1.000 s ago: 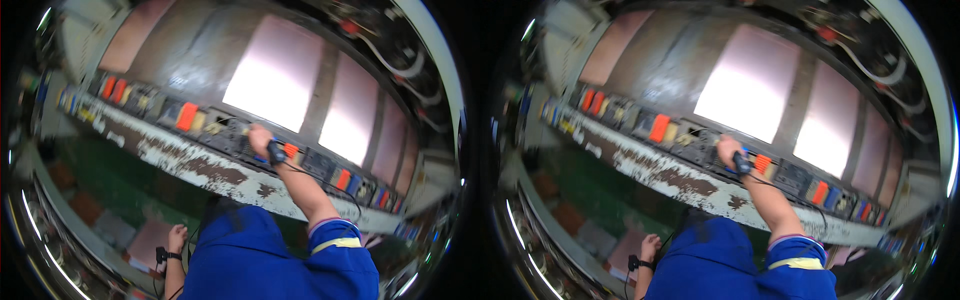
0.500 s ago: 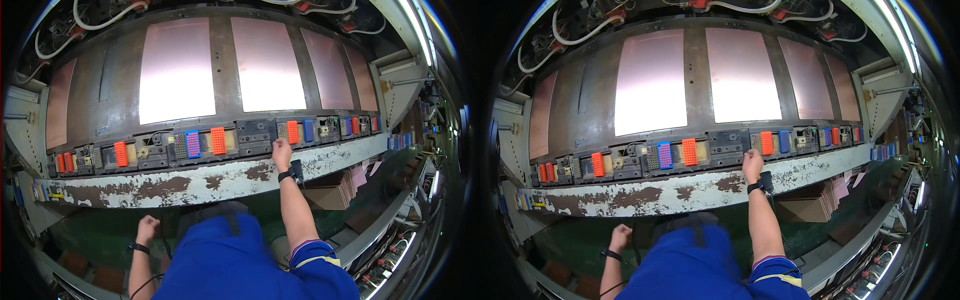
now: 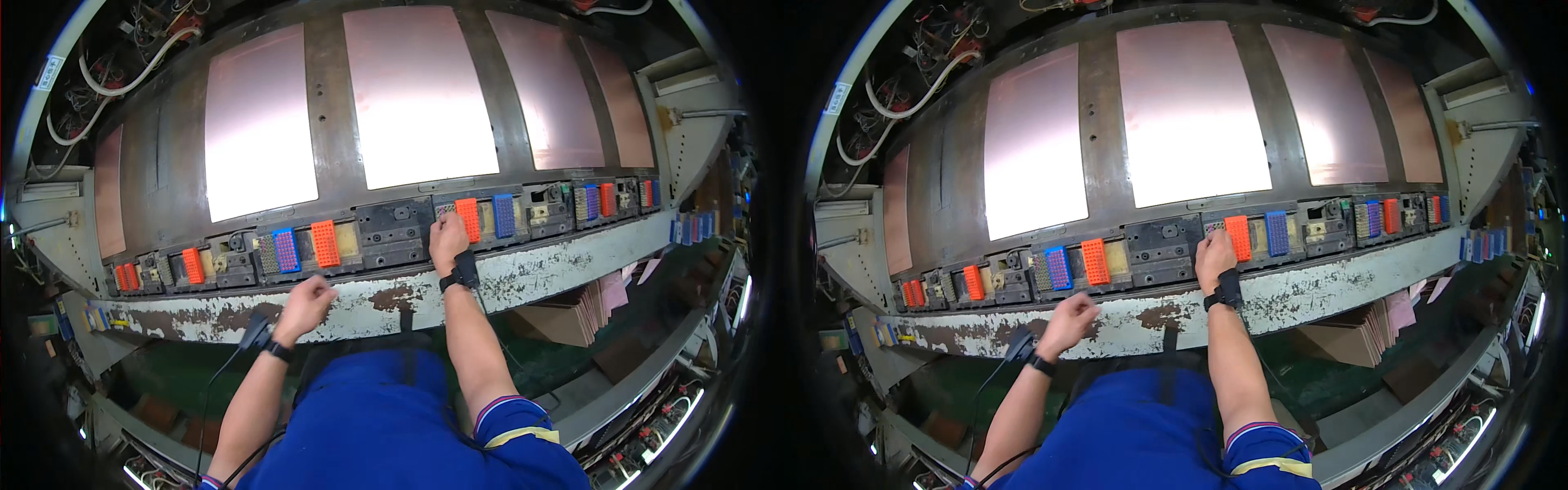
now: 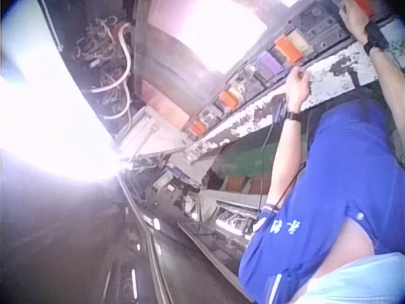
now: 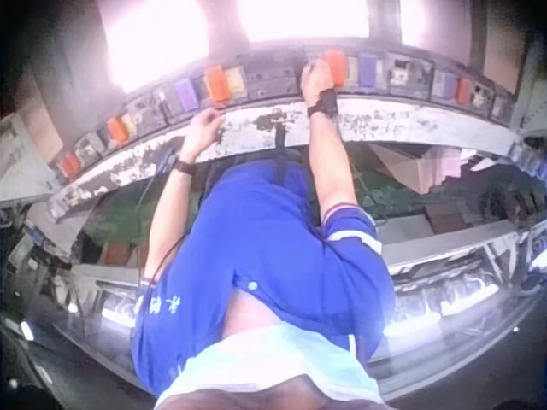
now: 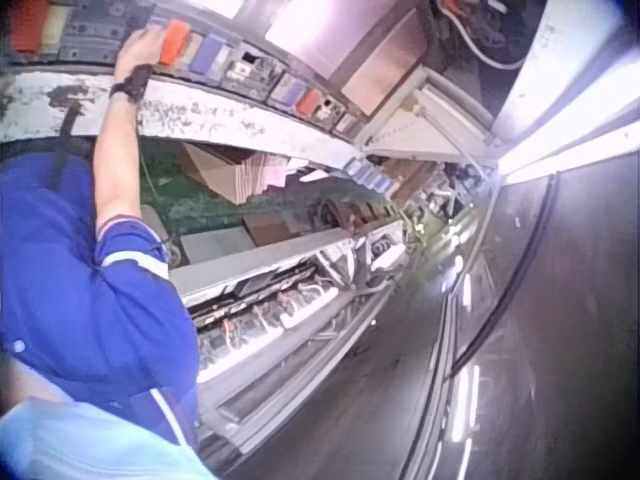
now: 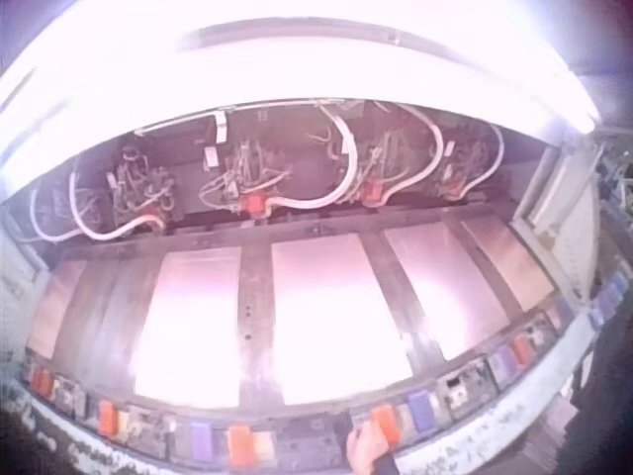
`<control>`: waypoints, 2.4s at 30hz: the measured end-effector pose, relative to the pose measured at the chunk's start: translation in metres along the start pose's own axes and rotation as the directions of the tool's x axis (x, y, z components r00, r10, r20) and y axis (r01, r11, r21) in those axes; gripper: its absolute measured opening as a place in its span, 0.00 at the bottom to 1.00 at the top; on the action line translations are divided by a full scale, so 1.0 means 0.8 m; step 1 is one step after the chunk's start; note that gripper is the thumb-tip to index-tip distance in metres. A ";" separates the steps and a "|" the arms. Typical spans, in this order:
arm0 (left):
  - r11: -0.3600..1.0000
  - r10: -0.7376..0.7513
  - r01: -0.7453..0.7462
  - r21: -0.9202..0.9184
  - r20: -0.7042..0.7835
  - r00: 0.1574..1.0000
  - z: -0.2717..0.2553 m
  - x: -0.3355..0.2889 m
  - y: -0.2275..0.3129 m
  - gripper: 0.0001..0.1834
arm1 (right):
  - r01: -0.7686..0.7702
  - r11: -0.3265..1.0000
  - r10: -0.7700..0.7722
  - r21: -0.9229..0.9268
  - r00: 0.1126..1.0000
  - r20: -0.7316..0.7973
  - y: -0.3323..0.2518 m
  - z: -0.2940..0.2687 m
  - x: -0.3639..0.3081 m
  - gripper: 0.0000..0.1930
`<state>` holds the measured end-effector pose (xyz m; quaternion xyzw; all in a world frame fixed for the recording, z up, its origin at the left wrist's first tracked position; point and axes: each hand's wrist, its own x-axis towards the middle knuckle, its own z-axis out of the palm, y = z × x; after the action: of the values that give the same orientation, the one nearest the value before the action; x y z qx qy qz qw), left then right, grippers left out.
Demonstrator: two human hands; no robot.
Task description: The person positions metal sheets on a processing machine, then secures them in place. A hammer is used to adjust the placement of the sheets.
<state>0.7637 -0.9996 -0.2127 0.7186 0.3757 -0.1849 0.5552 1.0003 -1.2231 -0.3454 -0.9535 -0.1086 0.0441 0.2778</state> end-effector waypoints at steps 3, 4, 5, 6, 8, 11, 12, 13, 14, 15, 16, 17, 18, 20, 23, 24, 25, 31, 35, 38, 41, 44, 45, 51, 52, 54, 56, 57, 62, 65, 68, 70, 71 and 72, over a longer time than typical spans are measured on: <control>0.992 0.124 -0.124 -0.009 0.065 0.990 0.043 0.028 0.048 0.09 | -0.012 0.970 0.037 0.245 0.995 -0.098 -0.001 -0.011 0.004 0.06; 0.983 0.183 -0.182 -0.023 0.061 0.981 0.058 0.036 0.061 0.09 | -0.161 0.857 0.163 0.489 0.986 0.039 -0.014 -0.029 -0.001 0.06; 0.972 0.233 -0.232 -0.036 0.024 0.972 0.072 0.043 0.080 0.09 | -0.354 0.679 0.229 0.643 0.934 0.273 -0.026 -0.058 -0.006 0.05; 0.958 0.283 -0.283 -0.046 -0.012 0.959 0.085 0.047 0.103 0.10 | -0.546 0.449 0.228 0.708 0.836 0.500 -0.039 -0.087 -0.012 0.05; 0.926 0.378 -0.378 -0.006 -0.044 0.925 0.105 0.054 0.144 0.10 | -0.612 0.380 0.175 0.693 0.784 0.596 -0.062 -0.129 -0.027 0.04; 0.786 0.610 -0.615 0.061 0.081 0.788 0.106 0.075 0.152 0.10 | -0.655 0.327 0.079 0.681 0.737 0.671 -0.078 -0.145 -0.040 0.04; 0.787 0.609 -0.614 0.060 0.083 0.789 0.106 0.074 0.150 0.10 | -0.634 0.334 0.047 0.698 0.750 0.659 -0.081 -0.146 -0.044 0.04; 0.796 0.588 -0.596 0.103 0.099 0.803 0.104 0.073 0.147 0.10 | -0.604 0.376 0.037 0.703 0.768 0.640 -0.080 -0.142 -0.047 0.04; 0.802 0.567 -0.579 0.147 0.117 0.815 0.103 0.071 0.145 0.10 | -0.605 0.373 0.040 0.704 0.768 0.639 -0.082 -0.137 -0.051 0.04; 0.802 0.566 -0.578 0.149 0.119 0.816 0.103 0.068 0.144 0.10 | -0.592 0.361 0.037 0.720 0.781 0.623 -0.084 -0.132 -0.056 0.04; 0.879 0.462 -0.472 0.071 0.123 0.878 0.103 0.064 0.142 0.11 | -0.579 0.349 0.033 0.737 0.793 0.608 -0.085 -0.128 -0.059 0.03; 0.936 0.350 -0.353 -0.006 0.136 0.927 0.102 0.061 0.141 0.11 | -0.581 0.346 0.031 0.737 0.792 0.610 -0.086 -0.125 -0.061 0.03; 0.937 0.348 -0.350 -0.004 0.134 0.928 0.098 0.060 0.138 0.11 | -0.597 0.331 0.021 0.731 0.779 0.627 -0.087 -0.121 -0.063 0.03; 0.972 0.028 0.043 -0.229 0.301 0.953 0.089 0.061 0.128 0.13 | -0.614 0.315 0.004 0.723 0.763 0.646 -0.088 -0.114 -0.067 0.03; 0.939 -0.009 0.140 -0.313 0.386 0.923 0.071 0.056 0.115 0.16 | -0.650 0.272 -0.055 0.709 0.725 0.686 -0.085 -0.102 -0.076 0.04; 0.902 -0.047 0.233 -0.364 0.453 0.890 0.065 0.053 0.114 0.17 | -0.663 0.236 -0.044 0.710 0.723 0.690 -0.086 -0.099 -0.078 0.04; 0.854 -0.061 0.294 -0.430 0.478 0.876 0.060 0.050 0.106 0.19 | -0.675 0.200 -0.035 0.710 0.719 0.694 -0.086 -0.095 -0.079 0.03; 0.827 -0.163 0.324 -0.460 0.355 0.921 -0.026 -0.023 -0.015 0.17 | -0.472 0.470 0.238 0.746 0.882 0.407 -0.010 -0.052 -0.023 0.04; 0.483 -0.652 0.524 -0.702 0.112 0.750 -0.092 -0.146 -0.222 0.15 | -0.124 0.884 0.084 0.450 0.991 0.108 0.019 -0.029 0.011 0.03; 0.412 -0.531 0.604 0.682 -0.359 0.767 -0.080 -0.267 -0.314 0.31 | -0.012 0.956 -0.003 0.294 0.999 0.050 0.027 -0.022 0.021 0.04; 0.691 -0.643 0.552 0.466 0.049 0.764 -0.086 -0.325 -0.424 0.34 | -0.016 0.951 -0.004 0.310 0.998 0.064 0.012 -0.021 0.024 0.03; 0.414 -0.783 0.739 -0.531 0.206 0.586 -0.041 -0.249 -0.290 0.19 | 0.043 0.963 -0.060 0.267 0.997 0.055 0.028 -0.023 0.019 0.03; 0.408 -0.786 0.734 -0.542 0.200 0.585 -0.036 -0.234 -0.269 0.19 | 0.083 0.960 -0.103 0.266 0.993 0.063 0.025 -0.021 0.019 0.03; 0.940 -0.336 0.340 0.024 -0.104 0.936 -0.034 -0.159 -0.210 0.21 | 0.264 0.941 -0.279 0.210 0.959 0.045 0.020 -0.025 0.025 0.03; 0.943 -0.328 0.332 0.026 -0.097 0.940 -0.036 -0.148 -0.209 0.21 | 0.264 0.943 -0.277 0.203 0.960 0.038 0.023 -0.023 0.027 0.03; 0.913 -0.370 0.350 -0.211 -0.063 0.927 -0.038 -0.122 -0.191 0.21 | 0.042 0.960 -0.067 0.276 0.994 0.081 0.027 -0.025 0.031 0.03; 0.939 -0.319 0.305 -0.159 -0.066 0.946 -0.043 -0.114 -0.202 0.19 | -0.032 0.978 0.012 0.208 0.995 0.097 0.039 -0.015 0.036 0.05; 0.946 -0.312 0.302 -0.121 -0.085 0.946 -0.046 -0.111 -0.198 0.19 | -0.014 0.990 -0.006 0.143 0.991 0.135 0.028 -0.014 0.038 0.04; 0.961 -0.264 0.246 -0.127 -0.152 0.952 -0.037 -0.094 -0.173 0.11 | -0.066 0.954 0.003 0.291 0.978 0.210 0.036 -0.048 0.054 0.06; 0.894 -0.423 0.374 -0.246 -0.187 0.887 -0.015 -0.077 -0.126 0.07 | -0.077 0.974 0.070 0.213 0.997 0.038 0.127 -0.118 0.093 0.07; 0.968 -0.132 0.041 -0.247 -0.364 0.922 0.039 -0.052 -0.143 0.03 | -0.064 0.986 0.096 0.151 0.972 -0.215 0.270 -0.193 0.145 0.08; 0.973 -0.220 0.184 -0.142 -0.309 0.925 0.100 -0.042 -0.051 0.06 | -0.194 0.981 0.179 -0.016 0.931 -0.318 0.367 -0.240 0.174 0.11; 0.977 -0.198 0.158 -0.146 -0.321 0.926 0.130 -0.039 -0.032 0.07 | -0.162 0.986 0.141 -0.040 0.936 -0.322 0.386 -0.256 0.189 0.12; 0.980 -0.177 0.136 -0.143 -0.332 0.926 0.159 -0.037 -0.009 0.09 | -0.135 0.989 0.108 -0.061 0.939 -0.325 0.398 -0.267 0.199 0.14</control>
<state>0.7585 -1.1279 -0.2377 0.6735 0.5331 -0.0780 0.5061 1.2438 -1.5596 -0.3411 -0.9635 -0.0044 -0.0989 0.2488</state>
